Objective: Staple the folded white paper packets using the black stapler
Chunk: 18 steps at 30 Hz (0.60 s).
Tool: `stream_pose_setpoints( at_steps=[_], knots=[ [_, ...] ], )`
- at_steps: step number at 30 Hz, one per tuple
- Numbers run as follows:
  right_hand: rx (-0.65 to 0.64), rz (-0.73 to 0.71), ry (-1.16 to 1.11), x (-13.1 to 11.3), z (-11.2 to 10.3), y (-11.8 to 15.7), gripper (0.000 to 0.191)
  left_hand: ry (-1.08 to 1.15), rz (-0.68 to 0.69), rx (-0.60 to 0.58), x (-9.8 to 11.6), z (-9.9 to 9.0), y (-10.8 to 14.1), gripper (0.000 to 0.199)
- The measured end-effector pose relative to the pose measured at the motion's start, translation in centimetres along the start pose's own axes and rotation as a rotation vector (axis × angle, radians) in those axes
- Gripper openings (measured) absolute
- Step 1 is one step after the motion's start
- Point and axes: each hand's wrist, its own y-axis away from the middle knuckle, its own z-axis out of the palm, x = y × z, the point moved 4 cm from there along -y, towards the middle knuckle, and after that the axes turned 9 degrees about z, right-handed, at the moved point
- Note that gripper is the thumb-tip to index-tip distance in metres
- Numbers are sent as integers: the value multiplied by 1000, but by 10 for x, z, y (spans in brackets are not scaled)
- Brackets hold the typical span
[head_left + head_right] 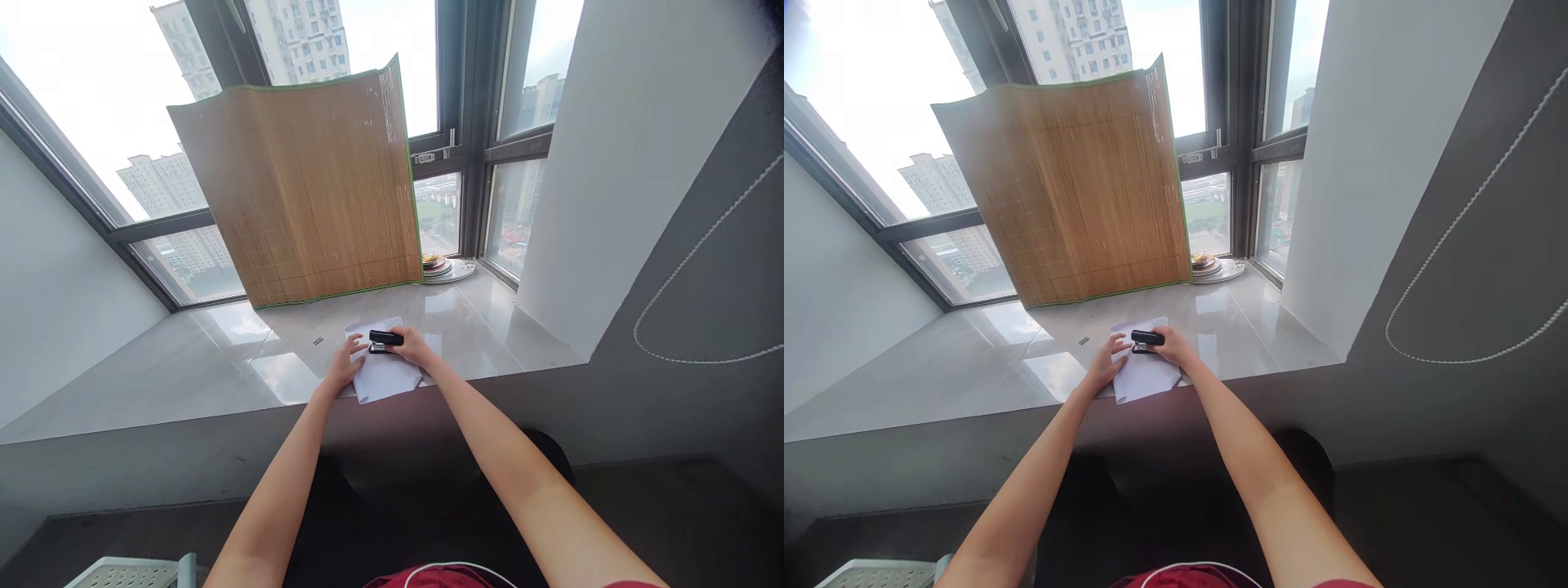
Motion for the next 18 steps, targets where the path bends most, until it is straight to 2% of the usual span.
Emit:
stream_pose_setpoints(
  at_steps=[3, 5, 10, 14, 18],
  knots=[
    [129, -4, -30, 0, -6, 1, 28, -204, -2, -88, -6, -4, 11, 40],
    [179, -30, -61, -1, -9, 3, 31, -278, 17, -173, -8, -4, 16, 44],
    [8, -143, -66, -5, 0, 4, 29, -331, -31, -235, -8, 0, 13, 60],
    [18, -97, -34, -3, 2, 3, 28, -332, -40, -261, -3, 5, 7, 57],
    [27, -66, 37, -2, 2, 2, 30, -397, -24, -175, 3, 1, 11, 47]
  ],
)
